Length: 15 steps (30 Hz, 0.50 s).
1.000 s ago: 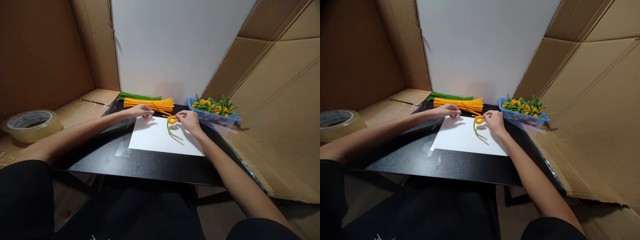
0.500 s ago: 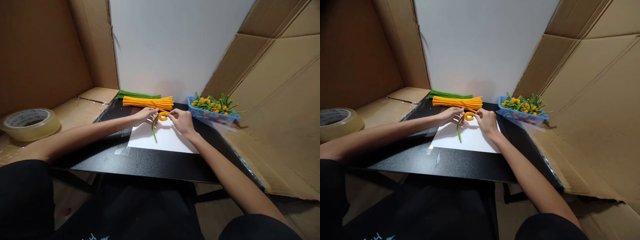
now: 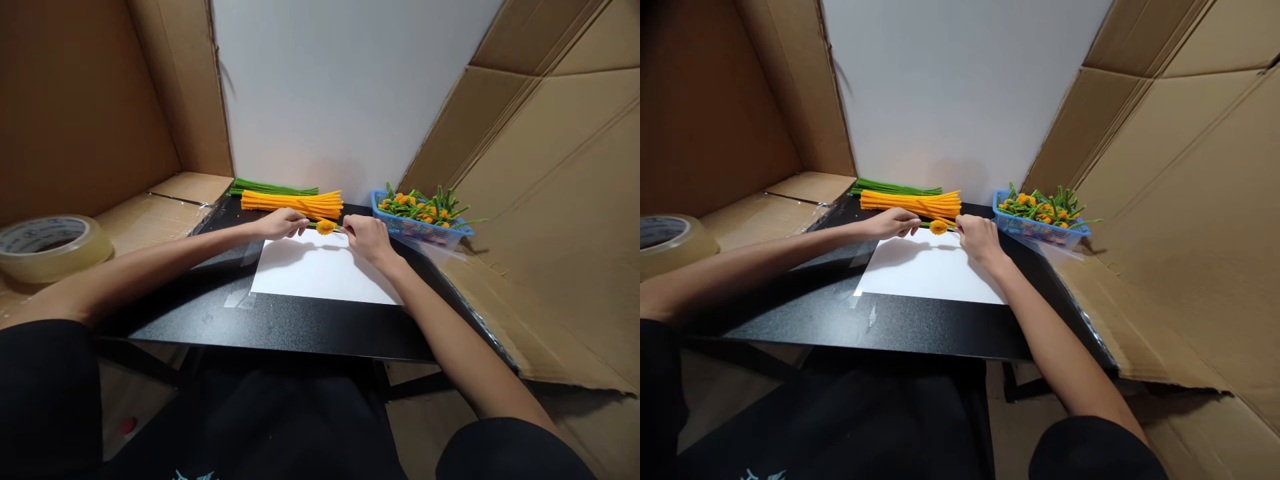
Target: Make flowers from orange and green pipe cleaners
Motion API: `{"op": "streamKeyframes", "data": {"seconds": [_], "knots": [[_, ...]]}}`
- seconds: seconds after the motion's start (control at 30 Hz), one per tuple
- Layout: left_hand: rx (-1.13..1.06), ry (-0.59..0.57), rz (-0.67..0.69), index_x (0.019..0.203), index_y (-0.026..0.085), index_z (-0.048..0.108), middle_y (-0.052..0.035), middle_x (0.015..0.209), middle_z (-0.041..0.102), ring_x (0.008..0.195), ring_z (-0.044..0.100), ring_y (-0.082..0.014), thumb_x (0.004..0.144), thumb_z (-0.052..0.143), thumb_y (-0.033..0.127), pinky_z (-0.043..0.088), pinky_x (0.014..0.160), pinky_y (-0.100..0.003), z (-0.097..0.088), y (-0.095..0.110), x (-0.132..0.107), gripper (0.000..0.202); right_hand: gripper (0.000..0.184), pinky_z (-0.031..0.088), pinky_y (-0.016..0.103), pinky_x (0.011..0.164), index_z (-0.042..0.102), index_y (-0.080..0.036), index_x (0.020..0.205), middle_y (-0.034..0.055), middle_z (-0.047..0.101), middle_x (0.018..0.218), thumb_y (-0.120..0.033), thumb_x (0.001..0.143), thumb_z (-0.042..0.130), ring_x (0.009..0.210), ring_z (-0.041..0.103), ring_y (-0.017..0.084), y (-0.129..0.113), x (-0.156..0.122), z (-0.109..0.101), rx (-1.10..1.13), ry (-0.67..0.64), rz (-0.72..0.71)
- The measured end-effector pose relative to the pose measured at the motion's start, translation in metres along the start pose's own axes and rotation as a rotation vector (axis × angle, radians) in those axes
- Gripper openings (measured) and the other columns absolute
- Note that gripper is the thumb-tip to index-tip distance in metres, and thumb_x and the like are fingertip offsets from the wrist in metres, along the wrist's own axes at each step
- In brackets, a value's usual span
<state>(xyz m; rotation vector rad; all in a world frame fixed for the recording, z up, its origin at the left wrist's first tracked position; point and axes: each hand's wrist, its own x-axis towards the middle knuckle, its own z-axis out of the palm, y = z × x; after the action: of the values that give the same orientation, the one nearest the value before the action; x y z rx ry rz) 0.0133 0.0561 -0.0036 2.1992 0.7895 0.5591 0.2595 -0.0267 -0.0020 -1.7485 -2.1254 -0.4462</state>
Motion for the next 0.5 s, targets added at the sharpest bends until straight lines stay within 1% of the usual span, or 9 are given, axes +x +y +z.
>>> {"op": "streamKeyframes", "data": {"seconds": [0.03,0.1,0.17,0.3,0.4,0.5], "knots": [[0.034,-0.019,0.023,0.064,0.017,0.063,-0.0006,0.053,0.052,0.048,0.045,-0.0112,0.091,0.058,0.044,0.032,0.051,-0.024,-0.007,-0.003,0.001,0.039,0.015,0.025,0.031,0.059,0.070,-0.021,0.087,0.0101,0.076,0.090,-0.023,0.092,0.056,0.076,0.066,0.024,0.004,0.001,0.000,-0.014,-0.020,0.003],[0.075,-0.031,0.040,0.062,0.018,0.060,-0.0010,0.054,0.053,0.049,0.045,-0.0114,0.090,0.058,0.042,0.033,0.052,-0.024,-0.018,-0.008,0.001,0.038,0.014,0.026,0.031,0.060,0.069,-0.021,0.088,0.0111,0.076,0.089,-0.021,0.092,0.056,0.076,0.066,0.024,0.009,0.002,0.002,-0.023,-0.053,-0.009],[0.095,-0.048,0.054,0.060,0.018,0.057,-0.0012,0.056,0.053,0.049,0.045,-0.0114,0.090,0.058,0.042,0.032,0.053,-0.024,-0.024,-0.013,0.001,0.038,0.013,0.027,0.031,0.061,0.069,-0.020,0.089,0.0118,0.076,0.087,-0.021,0.093,0.056,0.075,0.066,0.025,0.013,0.002,0.005,-0.020,-0.075,-0.035],[0.122,-0.100,0.094,0.059,0.019,0.053,-0.0005,0.056,0.051,0.050,0.043,-0.0112,0.089,0.057,0.043,0.032,0.054,-0.024,-0.024,-0.018,0.000,0.039,0.012,0.028,0.031,0.061,0.068,-0.018,0.092,0.0122,0.076,0.085,-0.021,0.093,0.056,0.074,0.067,0.025,0.017,0.002,0.010,-0.020,-0.087,-0.059],[0.155,-0.106,0.099,0.059,0.019,0.051,0.0000,0.056,0.050,0.050,0.042,-0.0111,0.091,0.054,0.042,0.031,0.054,-0.024,-0.022,-0.018,-0.001,0.040,0.011,0.027,0.031,0.061,0.067,-0.018,0.091,0.0121,0.076,0.084,-0.020,0.093,0.057,0.073,0.067,0.025,0.020,0.001,0.012,-0.021,-0.080,-0.076],[0.163,-0.110,0.112,0.058,0.019,0.052,-0.0001,0.054,0.051,0.049,0.042,-0.0111,0.090,0.055,0.042,0.031,0.053,-0.023,-0.020,-0.018,-0.002,0.039,0.010,0.027,0.031,0.061,0.066,-0.018,0.089,0.0117,0.075,0.083,-0.019,0.093,0.057,0.072,0.066,0.024,0.024,0.000,0.012,-0.014,-0.072,-0.083]]}}
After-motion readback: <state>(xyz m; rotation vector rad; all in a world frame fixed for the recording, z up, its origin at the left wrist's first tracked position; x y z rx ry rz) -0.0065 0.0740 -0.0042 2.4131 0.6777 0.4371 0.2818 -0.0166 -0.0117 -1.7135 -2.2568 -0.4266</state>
